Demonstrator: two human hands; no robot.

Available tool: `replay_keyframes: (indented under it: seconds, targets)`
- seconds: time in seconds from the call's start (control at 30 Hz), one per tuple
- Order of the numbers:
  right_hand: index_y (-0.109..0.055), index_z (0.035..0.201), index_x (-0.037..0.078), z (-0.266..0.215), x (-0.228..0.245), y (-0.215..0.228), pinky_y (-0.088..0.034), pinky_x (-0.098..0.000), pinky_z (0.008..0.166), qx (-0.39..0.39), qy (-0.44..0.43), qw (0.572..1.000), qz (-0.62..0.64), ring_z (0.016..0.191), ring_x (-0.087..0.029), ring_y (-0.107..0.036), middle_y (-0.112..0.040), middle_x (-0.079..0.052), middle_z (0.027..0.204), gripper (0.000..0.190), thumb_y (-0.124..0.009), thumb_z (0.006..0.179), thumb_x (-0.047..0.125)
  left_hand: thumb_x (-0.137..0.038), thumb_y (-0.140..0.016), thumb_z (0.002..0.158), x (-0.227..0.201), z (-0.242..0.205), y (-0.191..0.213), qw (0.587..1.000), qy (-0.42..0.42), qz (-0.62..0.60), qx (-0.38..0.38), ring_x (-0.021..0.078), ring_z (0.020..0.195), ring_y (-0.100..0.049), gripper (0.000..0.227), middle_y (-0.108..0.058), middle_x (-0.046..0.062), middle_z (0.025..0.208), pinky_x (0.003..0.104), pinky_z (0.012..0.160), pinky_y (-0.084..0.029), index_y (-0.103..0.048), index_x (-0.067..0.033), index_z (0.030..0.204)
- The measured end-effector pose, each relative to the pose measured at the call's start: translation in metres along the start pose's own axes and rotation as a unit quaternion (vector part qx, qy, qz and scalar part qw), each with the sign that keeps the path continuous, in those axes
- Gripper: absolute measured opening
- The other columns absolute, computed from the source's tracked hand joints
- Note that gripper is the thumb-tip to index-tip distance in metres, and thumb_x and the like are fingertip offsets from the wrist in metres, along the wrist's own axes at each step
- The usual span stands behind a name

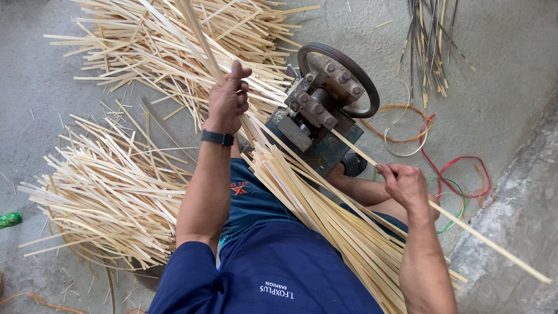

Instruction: The person feeds long bamboo strips through a manual splitting machine, guiding each piece with both hands. The strips are processed one at a time and accumulate in a pile on the floor.

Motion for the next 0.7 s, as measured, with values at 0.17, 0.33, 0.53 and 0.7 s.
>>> replay_keyframes:
  seconds: [0.17, 0.33, 0.53, 0.7]
  targets:
    - [-0.081, 0.094, 0.014, 0.017, 0.025, -0.020, -0.058, -0.0379, 0.065, -0.060, 0.072, 0.988, 0.123, 0.069, -0.024, -0.076, -0.077, -0.009, 0.082, 0.021, -0.068, 0.098, 0.031, -0.038, -0.085, 0.083, 0.038, 0.024, -0.009, 0.999, 0.018, -0.007, -0.029, 0.0019, 0.047, -0.043, 0.051, -0.062, 0.002, 0.080, 0.019, 0.036, -0.032, -0.070, 0.0035, 0.108]
    - [-0.080, 0.102, 0.010, 0.017, 0.040, -0.028, -0.055, -0.0393, 0.066, -0.125, 0.157, 0.976, 0.081, 0.074, -0.033, -0.073, -0.075, -0.016, 0.085, 0.022, -0.070, 0.098, 0.029, -0.038, -0.086, 0.081, 0.053, 0.030, -0.021, 0.999, 0.021, -0.009, -0.028, 0.0025, 0.049, -0.048, 0.058, -0.064, 0.007, 0.088, 0.019, 0.037, -0.034, -0.068, 0.0051, 0.116]
    - [-0.080, 0.104, 0.010, 0.001, 0.026, -0.035, -0.054, -0.0369, 0.066, -0.049, 0.026, 0.991, 0.119, 0.070, -0.027, -0.072, -0.073, -0.016, 0.080, 0.024, -0.072, 0.096, 0.030, -0.040, -0.085, 0.079, 0.047, 0.028, -0.024, 1.000, 0.021, -0.005, -0.014, 0.0015, 0.046, -0.042, 0.058, -0.065, 0.008, 0.089, 0.019, 0.035, -0.030, -0.068, 0.0027, 0.115]
    - [-0.076, 0.101, 0.006, -0.022, 0.024, -0.069, -0.056, -0.0354, 0.066, 0.086, 0.057, 0.979, 0.176, 0.072, -0.022, -0.070, -0.076, -0.011, 0.083, 0.029, -0.082, 0.080, 0.024, -0.039, -0.084, 0.084, 0.043, 0.024, -0.023, 0.999, 0.017, -0.028, -0.006, 0.0014, 0.047, -0.042, 0.051, -0.063, 0.005, 0.084, 0.019, 0.035, -0.029, -0.068, 0.0014, 0.110]
Point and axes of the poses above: each hand's wrist, its own z-axis towards the middle knuckle, its own y-axis out of the back of the hand, x = y × z, the point moved 1 cm from there along z, towards the middle knuckle
